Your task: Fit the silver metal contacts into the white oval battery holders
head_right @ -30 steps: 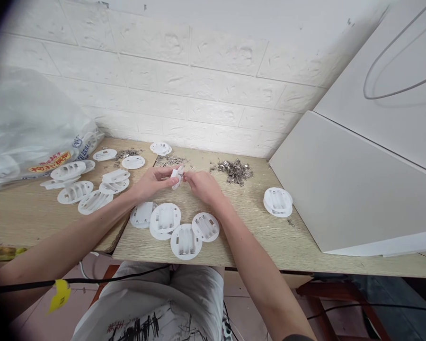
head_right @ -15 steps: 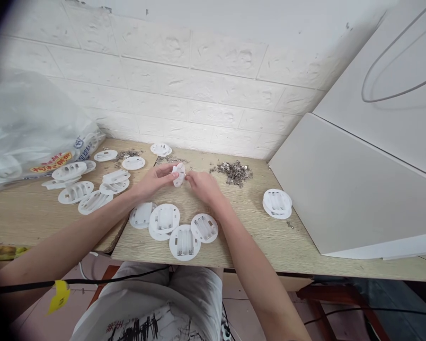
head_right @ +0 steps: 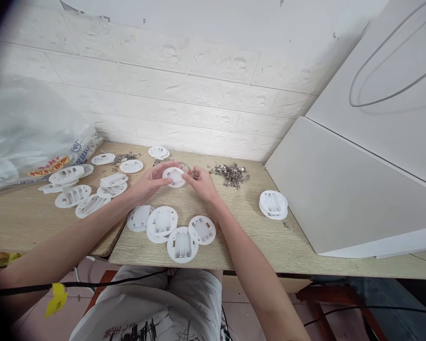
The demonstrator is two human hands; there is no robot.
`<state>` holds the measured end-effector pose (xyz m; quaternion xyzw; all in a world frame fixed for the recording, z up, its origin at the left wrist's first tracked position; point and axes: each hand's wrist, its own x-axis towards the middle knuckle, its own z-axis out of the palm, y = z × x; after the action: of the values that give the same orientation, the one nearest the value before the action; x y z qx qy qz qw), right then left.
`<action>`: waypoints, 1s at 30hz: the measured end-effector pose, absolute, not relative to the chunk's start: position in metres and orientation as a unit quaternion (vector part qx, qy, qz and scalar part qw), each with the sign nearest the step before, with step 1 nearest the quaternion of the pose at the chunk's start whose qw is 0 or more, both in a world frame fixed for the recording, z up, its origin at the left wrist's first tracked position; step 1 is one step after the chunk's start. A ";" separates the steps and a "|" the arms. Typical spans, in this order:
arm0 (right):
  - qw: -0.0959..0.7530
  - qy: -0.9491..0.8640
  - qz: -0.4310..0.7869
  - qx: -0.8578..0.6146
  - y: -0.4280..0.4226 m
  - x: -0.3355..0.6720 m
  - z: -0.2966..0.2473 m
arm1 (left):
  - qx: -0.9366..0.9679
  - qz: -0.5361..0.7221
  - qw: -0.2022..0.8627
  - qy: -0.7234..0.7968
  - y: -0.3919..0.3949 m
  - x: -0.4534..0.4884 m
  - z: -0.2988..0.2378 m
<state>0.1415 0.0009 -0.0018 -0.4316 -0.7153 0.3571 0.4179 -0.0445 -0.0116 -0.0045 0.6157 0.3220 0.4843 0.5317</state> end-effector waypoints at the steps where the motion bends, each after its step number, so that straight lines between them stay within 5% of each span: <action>1: 0.425 -0.727 0.318 -0.436 0.001 0.142 -0.002 | 0.638 0.482 0.493 0.342 -0.011 -0.045 -0.005; 6: 0.380 -0.796 0.154 -0.446 -0.002 0.142 -0.002 | 0.741 0.460 0.294 0.391 -0.006 -0.049 -0.013; 23: 0.182 -0.857 0.100 -0.472 0.004 0.155 -0.008 | 0.822 0.361 0.134 0.420 0.001 -0.058 -0.019; 30: 0.212 -0.850 0.164 -0.454 0.008 0.152 -0.009 | 0.829 0.360 0.112 0.412 0.002 -0.060 -0.017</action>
<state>0.1517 0.0078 -0.0087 -0.4541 -0.8496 0.1639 0.2124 -0.0597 0.0019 -0.0171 0.8294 0.4124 0.3598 0.1125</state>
